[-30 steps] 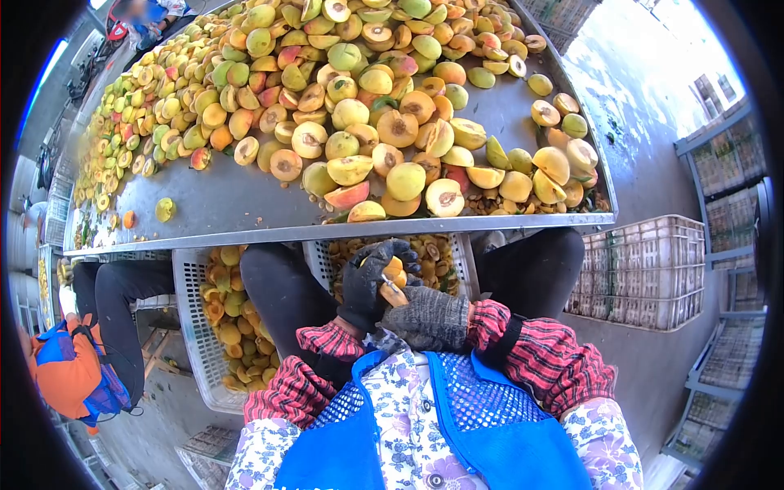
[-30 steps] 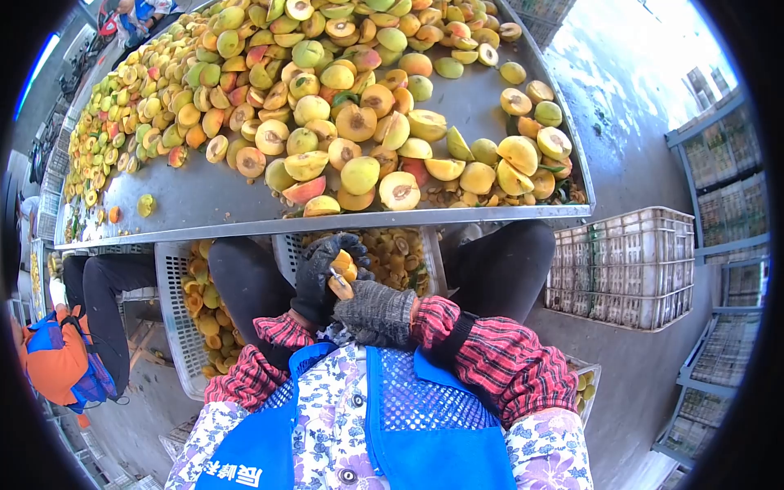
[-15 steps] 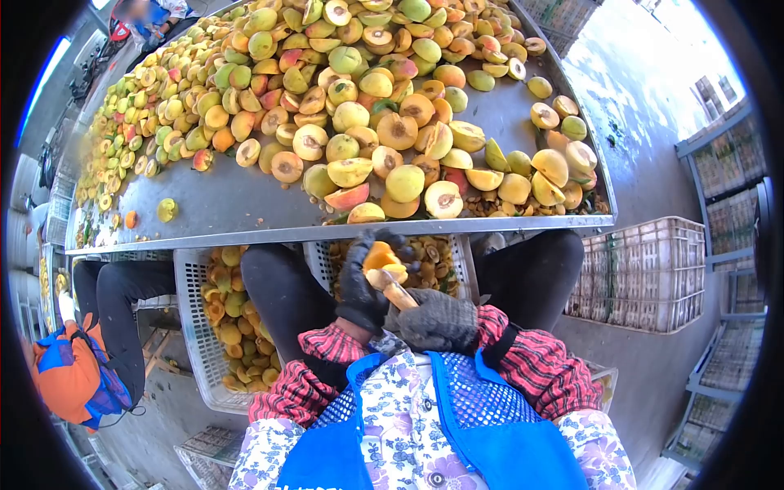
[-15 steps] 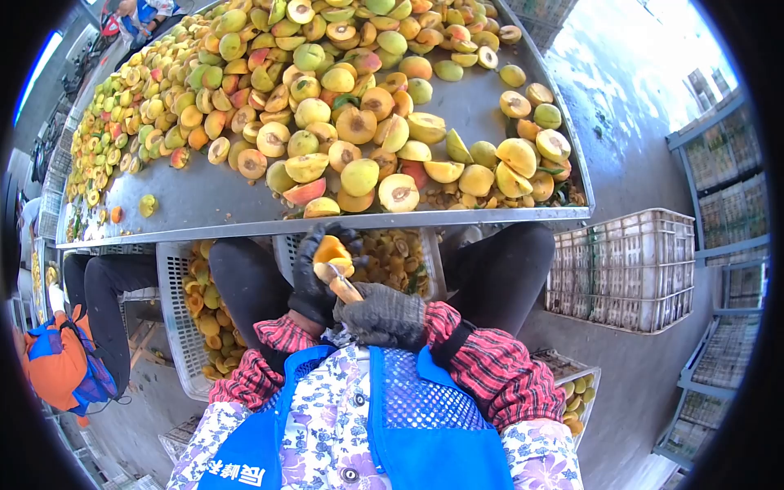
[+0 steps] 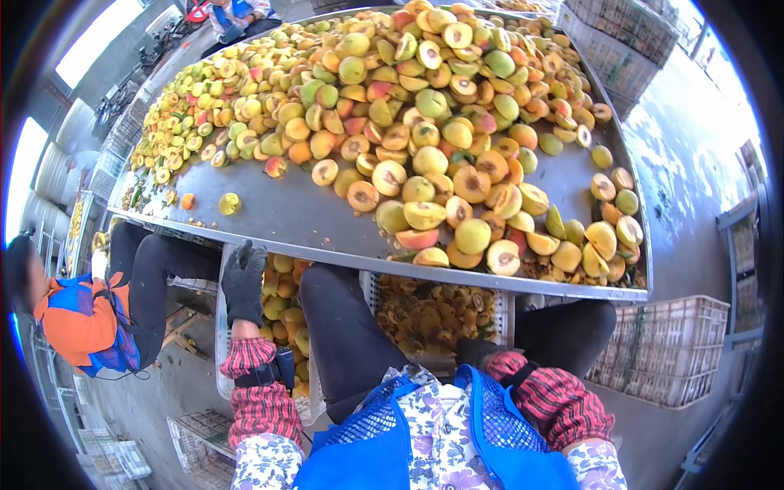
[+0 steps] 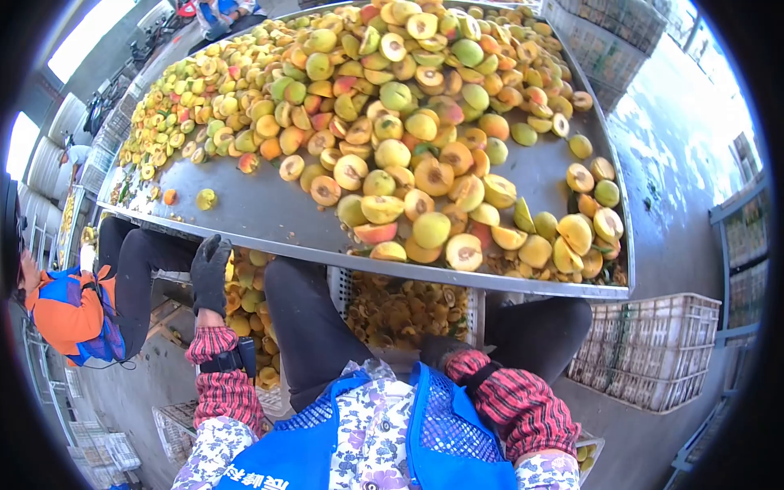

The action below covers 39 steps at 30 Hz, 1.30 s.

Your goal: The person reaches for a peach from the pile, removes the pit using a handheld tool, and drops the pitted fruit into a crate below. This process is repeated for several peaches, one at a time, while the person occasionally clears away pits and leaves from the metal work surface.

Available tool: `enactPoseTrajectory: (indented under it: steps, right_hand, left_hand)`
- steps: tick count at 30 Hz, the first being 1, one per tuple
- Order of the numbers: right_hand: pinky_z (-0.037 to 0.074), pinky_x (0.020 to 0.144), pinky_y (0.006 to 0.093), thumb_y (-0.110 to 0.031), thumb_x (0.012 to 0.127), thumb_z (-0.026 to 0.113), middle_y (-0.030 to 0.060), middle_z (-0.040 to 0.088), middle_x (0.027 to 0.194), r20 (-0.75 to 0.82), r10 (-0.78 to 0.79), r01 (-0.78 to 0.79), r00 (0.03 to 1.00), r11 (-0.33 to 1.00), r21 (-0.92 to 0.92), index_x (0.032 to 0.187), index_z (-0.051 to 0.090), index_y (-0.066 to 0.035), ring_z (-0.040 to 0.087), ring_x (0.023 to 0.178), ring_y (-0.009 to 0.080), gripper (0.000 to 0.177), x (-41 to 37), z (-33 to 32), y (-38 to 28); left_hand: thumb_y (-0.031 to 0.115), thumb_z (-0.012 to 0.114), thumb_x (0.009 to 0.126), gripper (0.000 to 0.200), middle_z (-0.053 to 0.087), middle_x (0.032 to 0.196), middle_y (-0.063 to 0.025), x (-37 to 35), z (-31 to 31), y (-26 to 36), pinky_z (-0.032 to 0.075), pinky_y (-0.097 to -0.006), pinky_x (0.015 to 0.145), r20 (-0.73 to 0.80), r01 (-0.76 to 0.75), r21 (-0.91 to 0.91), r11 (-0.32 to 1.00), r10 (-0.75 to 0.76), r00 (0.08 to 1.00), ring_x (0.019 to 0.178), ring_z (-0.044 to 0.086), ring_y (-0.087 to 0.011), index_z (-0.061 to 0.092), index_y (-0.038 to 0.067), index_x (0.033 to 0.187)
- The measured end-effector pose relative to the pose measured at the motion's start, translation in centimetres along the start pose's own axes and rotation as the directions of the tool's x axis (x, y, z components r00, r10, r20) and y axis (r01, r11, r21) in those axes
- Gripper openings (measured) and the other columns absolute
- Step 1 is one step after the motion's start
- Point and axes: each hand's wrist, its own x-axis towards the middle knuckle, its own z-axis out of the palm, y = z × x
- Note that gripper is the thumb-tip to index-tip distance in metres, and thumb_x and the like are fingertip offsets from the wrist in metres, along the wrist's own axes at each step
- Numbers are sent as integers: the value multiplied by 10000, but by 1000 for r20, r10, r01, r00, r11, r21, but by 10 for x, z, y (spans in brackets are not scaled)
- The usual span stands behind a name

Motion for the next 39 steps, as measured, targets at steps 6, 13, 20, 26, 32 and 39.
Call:
enactPoseTrajectory:
  steps: [6, 13, 20, 26, 32, 39]
  right_hand:
    - [472, 703, 407, -322, 713, 607, 232, 615, 886, 43, 124, -130, 991, 972, 195, 939, 604, 12, 606, 841, 351, 402, -17, -19, -18]
    - [465, 710, 412, -309, 707, 601, 245, 605, 922, -96, 290, -239, 952, 904, 354, 988, 572, 29, 598, 866, 361, 441, -12, -15, -1]
    - [459, 707, 359, -259, 778, 613, 182, 609, 882, -294, 339, -125, 894, 817, 562, 1007, 554, -11, 601, 794, 260, 343, -70, -59, -59]
    - [458, 639, 298, -188, 796, 628, 34, 564, 749, -679, 250, 463, 690, 569, 680, 982, 552, -51, 543, 685, 136, 243, -92, -102, -91]
    - [457, 616, 331, -155, 773, 639, 51, 564, 725, -720, 286, 537, 632, 507, 674, 921, 541, -26, 554, 680, 163, 220, -115, -143, -136]
    - [482, 676, 314, -221, 728, 693, 93, 631, 854, -883, 267, 419, 387, 802, 426, 1016, 561, -46, 609, 758, 176, 362, -110, -135, -131]
  left_hand:
    - [131, 633, 763, 408, 601, 1010, -101, 77, 66, 26, 464, -283, 775, 223, 221, -169, 961, -181, 958, 873, 572, -164, 531, -18, 1129]
    - [115, 676, 702, 501, 596, 921, -43, 168, 174, -32, 464, -225, 689, 536, -339, 142, 930, 215, 816, 799, 561, -107, 508, 35, 1166]
    - [63, 660, 698, 294, 580, 903, -91, 128, 154, 6, 533, -333, 611, 606, 259, 2, 966, -207, 768, 761, 603, -201, 517, 32, 953]
    - [16, 495, 737, 477, 576, 958, -125, 13, 123, 80, 533, -383, 750, 796, 729, -532, 431, -39, 604, 866, 596, -257, 436, -32, 1208]
    - [48, 507, 827, 295, 546, 1054, -83, -91, 145, 118, 509, -320, 786, 834, 805, -518, 290, -35, 550, 932, 562, -187, 507, 18, 1120]
    - [43, 584, 775, 366, 540, 1107, -136, -130, 157, 128, 383, -360, 932, 587, -361, -377, 853, 521, 619, 1045, 513, -276, 500, 6, 1129]
